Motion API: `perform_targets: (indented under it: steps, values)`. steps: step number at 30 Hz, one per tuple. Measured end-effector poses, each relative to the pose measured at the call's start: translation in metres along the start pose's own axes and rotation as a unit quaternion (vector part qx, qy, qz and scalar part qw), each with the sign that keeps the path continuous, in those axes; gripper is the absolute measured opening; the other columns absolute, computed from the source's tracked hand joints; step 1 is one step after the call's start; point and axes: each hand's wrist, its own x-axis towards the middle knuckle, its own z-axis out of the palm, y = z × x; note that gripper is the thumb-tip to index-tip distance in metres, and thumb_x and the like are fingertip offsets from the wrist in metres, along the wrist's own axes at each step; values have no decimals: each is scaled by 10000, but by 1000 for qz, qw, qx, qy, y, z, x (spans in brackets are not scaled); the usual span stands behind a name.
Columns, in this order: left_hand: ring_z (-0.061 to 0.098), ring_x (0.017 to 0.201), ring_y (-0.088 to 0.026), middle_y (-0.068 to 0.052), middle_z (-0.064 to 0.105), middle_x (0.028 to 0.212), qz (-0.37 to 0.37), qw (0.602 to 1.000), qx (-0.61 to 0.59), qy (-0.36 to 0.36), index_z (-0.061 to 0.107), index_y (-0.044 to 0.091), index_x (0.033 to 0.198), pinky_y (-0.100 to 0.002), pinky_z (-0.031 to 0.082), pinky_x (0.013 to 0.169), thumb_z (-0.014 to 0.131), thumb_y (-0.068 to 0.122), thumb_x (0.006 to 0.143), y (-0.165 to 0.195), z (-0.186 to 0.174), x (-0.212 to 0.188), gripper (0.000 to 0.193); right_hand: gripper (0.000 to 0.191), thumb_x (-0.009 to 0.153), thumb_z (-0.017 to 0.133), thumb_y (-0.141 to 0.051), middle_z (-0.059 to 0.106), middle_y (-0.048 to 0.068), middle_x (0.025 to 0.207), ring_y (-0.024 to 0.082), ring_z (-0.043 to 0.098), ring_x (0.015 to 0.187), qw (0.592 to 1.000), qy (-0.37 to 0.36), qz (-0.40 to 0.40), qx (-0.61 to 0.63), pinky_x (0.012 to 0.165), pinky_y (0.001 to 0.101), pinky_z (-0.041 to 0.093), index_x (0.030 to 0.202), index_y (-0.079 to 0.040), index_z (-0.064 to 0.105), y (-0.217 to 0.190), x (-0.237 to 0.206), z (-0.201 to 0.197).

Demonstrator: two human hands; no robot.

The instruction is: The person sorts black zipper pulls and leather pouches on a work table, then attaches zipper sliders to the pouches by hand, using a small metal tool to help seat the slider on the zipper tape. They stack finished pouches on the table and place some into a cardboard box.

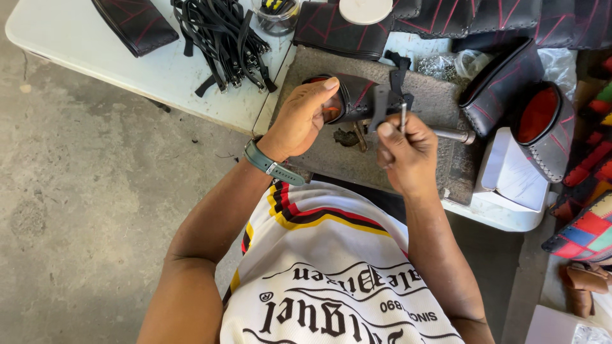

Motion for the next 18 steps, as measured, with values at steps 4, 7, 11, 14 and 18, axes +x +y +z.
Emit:
perform_targets:
  steps: [4,7,11,14,18]
  values:
    - [473,757,-27,71,568,841,7,999,-35,-29,646,133,886,-222,330,644,647,346,1054,-2,2,-1,271,150,1026,696,-148,524,-34,671,33,427,523,994,-42,-10,-101,449,219,334,920,-67,627,8,0,7]
    - [547,800,-66,23,622,868,17,998,-42,-48,645,113,896,-254,425,739,620,344,1041,1,4,-2,274,172,1018,709,-161,535,-38,673,28,442,539,990,-28,-6,-135,458,216,344,905,-57,631,11,2,12]
    - [561,852,-74,0,653,931,9,999,-25,-42,680,82,965,-255,430,783,593,333,1024,6,6,-3,273,193,1021,714,-167,535,-42,677,23,444,548,989,-27,-14,-148,461,213,344,888,-59,625,11,2,13]
    - [568,874,-96,-2,638,937,27,997,-21,-65,652,92,946,-285,464,822,597,353,1053,6,8,-3,288,198,1023,712,-166,532,-45,680,21,441,548,989,-24,-12,-145,459,213,343,882,-64,619,9,2,13]
    - [556,863,-91,0,635,919,28,998,17,-55,648,100,929,-278,457,809,593,388,1011,5,8,-4,306,199,1027,707,-170,533,-48,679,19,441,547,988,-23,-12,-151,461,212,347,882,-67,618,8,1,15]
